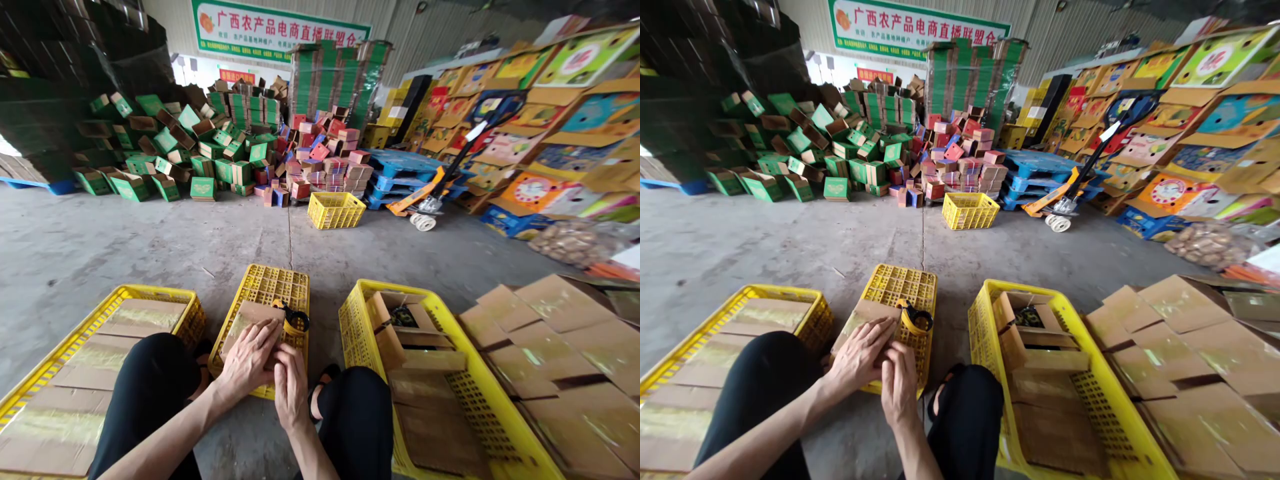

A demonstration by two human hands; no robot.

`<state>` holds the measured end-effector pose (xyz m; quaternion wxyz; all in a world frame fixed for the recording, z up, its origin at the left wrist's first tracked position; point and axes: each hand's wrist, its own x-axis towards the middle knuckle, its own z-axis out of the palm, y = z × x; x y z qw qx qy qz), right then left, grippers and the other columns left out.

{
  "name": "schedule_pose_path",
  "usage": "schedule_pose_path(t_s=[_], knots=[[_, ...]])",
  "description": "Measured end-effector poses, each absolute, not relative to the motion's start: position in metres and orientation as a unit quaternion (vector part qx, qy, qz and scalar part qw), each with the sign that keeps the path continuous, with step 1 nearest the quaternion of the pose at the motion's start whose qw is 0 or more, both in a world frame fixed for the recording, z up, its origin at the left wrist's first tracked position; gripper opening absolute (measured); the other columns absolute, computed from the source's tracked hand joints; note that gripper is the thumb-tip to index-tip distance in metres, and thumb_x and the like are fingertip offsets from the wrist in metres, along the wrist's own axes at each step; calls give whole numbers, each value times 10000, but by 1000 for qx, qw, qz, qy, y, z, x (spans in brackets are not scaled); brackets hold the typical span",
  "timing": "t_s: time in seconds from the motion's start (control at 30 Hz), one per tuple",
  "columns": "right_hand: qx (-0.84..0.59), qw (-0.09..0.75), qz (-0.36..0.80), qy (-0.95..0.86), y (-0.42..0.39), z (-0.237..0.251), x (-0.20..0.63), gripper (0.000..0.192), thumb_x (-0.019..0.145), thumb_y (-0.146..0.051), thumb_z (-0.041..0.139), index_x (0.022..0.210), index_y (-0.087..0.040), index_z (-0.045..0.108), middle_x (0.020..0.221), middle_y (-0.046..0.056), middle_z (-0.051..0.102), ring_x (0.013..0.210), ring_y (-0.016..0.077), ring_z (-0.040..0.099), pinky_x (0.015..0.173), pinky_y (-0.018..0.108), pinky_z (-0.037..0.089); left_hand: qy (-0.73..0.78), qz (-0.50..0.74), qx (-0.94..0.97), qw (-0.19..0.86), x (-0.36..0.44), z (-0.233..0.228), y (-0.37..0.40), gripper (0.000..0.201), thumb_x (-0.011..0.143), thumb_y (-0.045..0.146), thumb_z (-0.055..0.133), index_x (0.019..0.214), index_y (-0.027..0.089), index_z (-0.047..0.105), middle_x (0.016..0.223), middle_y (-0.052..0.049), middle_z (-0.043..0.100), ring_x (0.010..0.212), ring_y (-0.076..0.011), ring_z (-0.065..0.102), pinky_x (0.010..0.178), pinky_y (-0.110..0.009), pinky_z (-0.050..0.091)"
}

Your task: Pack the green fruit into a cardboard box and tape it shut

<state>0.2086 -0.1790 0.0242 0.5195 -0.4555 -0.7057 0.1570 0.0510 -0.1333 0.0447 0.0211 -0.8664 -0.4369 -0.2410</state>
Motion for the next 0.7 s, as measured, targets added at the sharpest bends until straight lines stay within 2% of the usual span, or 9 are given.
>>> schedule_pose_path(t_s=[0.2, 0.4, 0.7], knots=[[-458, 523, 151, -703, -175, 19, 206, 274, 1092, -217, 406, 1200, -253, 656, 1212, 98, 695, 1124, 220, 687, 991, 376, 585, -424, -267, -865, 39, 46, 42, -135, 642, 967, 390, 634, 1567, 206, 496, 1520, -122, 595, 1398, -313, 522, 1154, -432, 430], [-459, 519, 150, -705, -175, 19, 205, 267, 1084, -204, 420, 1208, -259, 649, 1235, 100, 690, 1139, 223, 683, 997, 381, 583, -441, -268, -856, 33, 50, 42, -137, 599, 943, 327, 635, 1520, 197, 540, 1374, -135, 670, 1240, -312, 615, 1104, -461, 479], [-455, 512, 133, -716, -174, 18, 206, 286, 1091, -211, 408, 1253, -254, 640, 1240, 101, 695, 1165, 217, 679, 1020, 379, 575, -442, -241, -864, 31, 53, 50, -135, 706, 905, 336, 613, 1568, 144, 464, 1647, -132, 466, 1486, -298, 451, 1229, -432, 353]])
